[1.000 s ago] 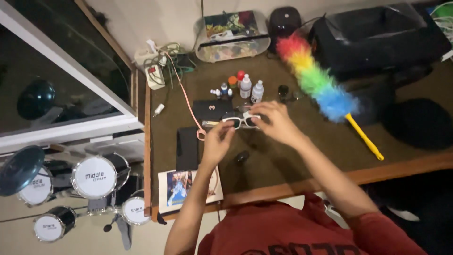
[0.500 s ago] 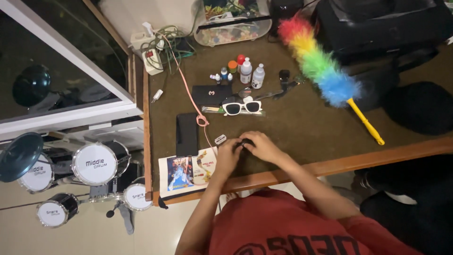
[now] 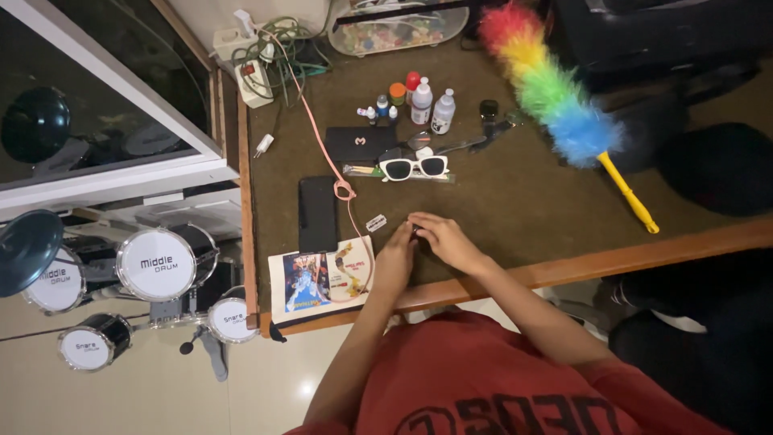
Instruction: The person picks up various items from a cluttered desk and places them on a wall-mounted shelf. Items handled include ink cartridges, paper envelopes, a power adapter, and small bottles. The person arranges them on the shelf one by one.
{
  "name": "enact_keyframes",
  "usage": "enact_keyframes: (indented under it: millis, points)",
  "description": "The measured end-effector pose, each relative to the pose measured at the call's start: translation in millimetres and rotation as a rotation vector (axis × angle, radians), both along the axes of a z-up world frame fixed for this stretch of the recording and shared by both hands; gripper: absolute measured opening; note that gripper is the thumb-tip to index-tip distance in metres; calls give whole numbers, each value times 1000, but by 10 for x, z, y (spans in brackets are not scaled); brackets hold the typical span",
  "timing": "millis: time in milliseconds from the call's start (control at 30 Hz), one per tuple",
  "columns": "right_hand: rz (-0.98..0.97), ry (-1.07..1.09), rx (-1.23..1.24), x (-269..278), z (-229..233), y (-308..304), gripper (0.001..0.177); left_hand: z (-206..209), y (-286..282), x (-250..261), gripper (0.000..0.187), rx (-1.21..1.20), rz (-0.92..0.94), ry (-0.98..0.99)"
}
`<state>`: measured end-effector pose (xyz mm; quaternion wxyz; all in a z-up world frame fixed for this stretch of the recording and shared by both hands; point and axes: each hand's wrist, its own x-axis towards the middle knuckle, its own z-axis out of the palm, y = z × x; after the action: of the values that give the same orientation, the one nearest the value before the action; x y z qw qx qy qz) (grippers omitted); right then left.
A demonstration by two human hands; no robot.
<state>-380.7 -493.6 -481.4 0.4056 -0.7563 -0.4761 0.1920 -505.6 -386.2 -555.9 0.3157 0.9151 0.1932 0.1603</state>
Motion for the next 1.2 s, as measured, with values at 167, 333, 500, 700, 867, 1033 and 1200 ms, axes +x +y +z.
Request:
enact_keyframes:
  millis: [167, 333, 500, 700, 867, 1033, 1200]
  points:
    - [-2, 16, 4, -9, -6, -7, 33, -166, -52, 17, 46, 109, 18, -2]
    - [10, 4, -31, -3, -50, -19, 36, -394, -63, 82, 54, 250, 61, 90]
    - [26, 12, -68, -19, 48, -71, 44, -319, -78, 106, 60, 189, 75, 175]
    - [-12, 35, -17, -32, -63, -81, 46, -617, -64, 166, 65, 129, 88, 239]
    - [-17, 35, 12, -9, -146, -83, 49, -771, -61, 185, 64, 95, 110, 250]
    - [-5, 34, 29, -6, -136, -92, 48, -700, -58, 172, 60, 26, 140, 241]
    - [-18, 56, 75, 22, -182, -99, 48, -529, -41, 137, 48, -150, 130, 274]
